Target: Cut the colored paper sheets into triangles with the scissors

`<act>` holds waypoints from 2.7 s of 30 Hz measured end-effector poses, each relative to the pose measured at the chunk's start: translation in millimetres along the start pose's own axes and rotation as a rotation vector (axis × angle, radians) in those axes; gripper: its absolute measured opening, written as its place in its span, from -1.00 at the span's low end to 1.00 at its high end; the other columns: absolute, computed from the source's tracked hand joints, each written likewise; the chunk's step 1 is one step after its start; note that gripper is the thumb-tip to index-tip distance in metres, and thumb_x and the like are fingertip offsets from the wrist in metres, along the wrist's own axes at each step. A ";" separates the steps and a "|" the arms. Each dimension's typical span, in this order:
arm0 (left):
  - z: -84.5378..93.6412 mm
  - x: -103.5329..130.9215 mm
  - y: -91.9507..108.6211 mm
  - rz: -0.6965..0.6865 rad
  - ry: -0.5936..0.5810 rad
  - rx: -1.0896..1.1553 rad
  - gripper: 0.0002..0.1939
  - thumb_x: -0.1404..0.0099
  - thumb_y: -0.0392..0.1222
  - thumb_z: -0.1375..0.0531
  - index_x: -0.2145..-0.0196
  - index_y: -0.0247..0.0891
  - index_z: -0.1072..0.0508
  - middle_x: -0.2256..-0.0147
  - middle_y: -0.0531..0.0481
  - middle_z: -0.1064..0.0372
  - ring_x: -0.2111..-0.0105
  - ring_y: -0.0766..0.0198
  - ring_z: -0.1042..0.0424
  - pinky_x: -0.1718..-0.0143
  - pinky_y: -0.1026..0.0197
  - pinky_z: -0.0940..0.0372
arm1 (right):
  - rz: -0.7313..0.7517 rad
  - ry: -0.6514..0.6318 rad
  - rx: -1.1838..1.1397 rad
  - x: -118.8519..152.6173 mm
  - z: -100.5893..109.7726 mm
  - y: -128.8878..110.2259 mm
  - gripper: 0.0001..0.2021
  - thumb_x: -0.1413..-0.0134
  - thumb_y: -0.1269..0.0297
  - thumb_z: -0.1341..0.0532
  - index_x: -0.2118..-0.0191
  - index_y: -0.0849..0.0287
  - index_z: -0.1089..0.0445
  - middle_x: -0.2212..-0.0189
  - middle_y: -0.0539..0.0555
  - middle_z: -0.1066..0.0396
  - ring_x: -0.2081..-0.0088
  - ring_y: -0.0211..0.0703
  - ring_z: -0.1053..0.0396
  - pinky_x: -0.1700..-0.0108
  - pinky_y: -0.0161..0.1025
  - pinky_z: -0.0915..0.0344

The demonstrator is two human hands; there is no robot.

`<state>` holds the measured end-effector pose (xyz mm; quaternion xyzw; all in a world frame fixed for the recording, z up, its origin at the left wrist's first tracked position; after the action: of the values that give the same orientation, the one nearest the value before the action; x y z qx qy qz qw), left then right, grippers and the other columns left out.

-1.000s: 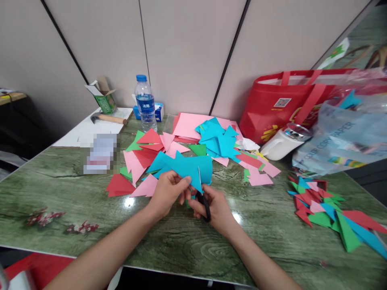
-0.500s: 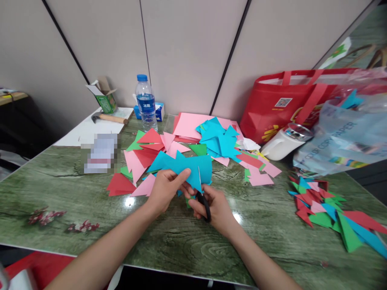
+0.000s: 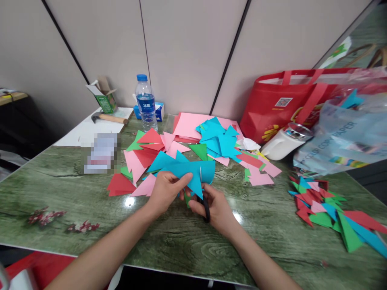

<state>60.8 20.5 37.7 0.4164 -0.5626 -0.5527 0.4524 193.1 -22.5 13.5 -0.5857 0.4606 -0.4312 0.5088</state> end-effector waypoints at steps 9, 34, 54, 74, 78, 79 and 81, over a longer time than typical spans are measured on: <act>-1.3 0.9 1.3 0.003 -0.015 0.049 -0.62 -0.14 -0.11 -0.21 0.74 -0.34 -0.41 0.73 0.03 -0.34 0.77 0.46 -0.21 0.72 0.40 -0.08 | 0.015 -0.011 -0.015 -0.1 -1.5 0.0 -0.72 0.19 0.17 -0.35 0.39 0.16 -0.28 0.51 -0.05 -0.31 0.53 -0.31 -0.21 0.51 -0.37 -0.13; -4.4 2.4 -0.4 0.070 -0.056 0.053 -0.63 -0.10 -0.09 -0.21 0.74 -0.34 -0.39 0.75 0.03 -0.30 0.77 0.46 -0.17 0.74 0.38 0.00 | 0.020 0.106 0.032 -1.3 -0.6 -1.9 -0.66 0.29 0.11 -0.40 0.44 0.15 -0.28 0.54 -0.02 -0.40 0.56 -0.28 -0.30 0.49 -0.32 -0.30; -5.6 3.6 0.5 0.099 -0.058 0.051 -0.64 -0.09 -0.09 -0.21 0.74 -0.35 -0.38 0.74 0.02 -0.30 0.74 0.45 -0.15 0.72 0.37 -0.01 | -0.107 0.146 0.056 -0.9 -1.0 -3.1 -0.63 0.36 0.12 -0.41 0.50 0.16 -0.24 0.70 -0.12 -0.33 0.71 -0.32 -0.25 0.67 -0.37 -0.24; 10.0 -19.6 -10.2 0.108 0.123 0.397 -0.72 -0.18 -0.05 -0.14 0.28 -0.34 -0.33 0.50 -0.01 -0.39 0.63 0.36 -0.36 0.66 0.34 -0.19 | 0.202 0.534 0.493 -12.5 34.7 17.4 -0.69 0.04 0.21 -0.24 0.15 0.15 -0.22 0.17 0.20 -0.43 0.18 -0.01 -0.41 0.17 -0.10 -0.35; -5.1 -11.0 -21.1 -0.037 0.014 0.066 -0.75 -0.14 -0.10 -0.16 0.25 -0.29 -0.34 0.42 0.00 -0.38 0.56 0.32 -0.37 0.59 0.29 -0.26 | 0.167 0.548 0.512 -15.3 35.5 20.2 -0.68 0.07 0.20 -0.23 0.17 0.15 -0.22 0.21 0.18 -0.44 0.28 -0.04 -0.43 0.30 -0.16 -0.36; -6.9 -9.6 -24.5 -0.086 0.038 0.001 -0.78 -0.15 -0.13 -0.15 0.26 -0.28 -0.34 0.42 0.00 -0.37 0.50 0.29 -0.39 0.48 0.24 -0.31 | 0.145 0.533 0.556 -16.1 35.0 20.2 -0.68 0.10 0.22 -0.24 0.18 0.15 -0.23 0.23 0.16 -0.45 0.32 -0.06 -0.43 0.32 -0.17 -0.36; -8.8 -8.7 -31.8 -0.144 0.071 -0.080 -0.83 -0.16 -0.19 -0.12 0.26 -0.26 -0.32 0.36 -0.01 -0.35 0.37 0.25 -0.41 0.34 0.17 -0.34 | 0.102 0.494 0.680 -17.7 33.0 19.7 -0.67 0.16 0.25 -0.26 0.20 0.14 -0.26 0.28 0.12 -0.46 0.41 -0.09 -0.41 0.36 -0.18 -0.34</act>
<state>70.5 25.4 5.4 0.4569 -0.4923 -0.5906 0.4473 219.6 0.2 -10.3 -0.2399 0.4287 -0.6603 0.5680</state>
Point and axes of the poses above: each hand's wrist, its own x-axis away from the middle knuckle, its own z-axis out of the back of the hand, y = z × x, the point moved 2 cm from there along -x, towards the middle knuckle
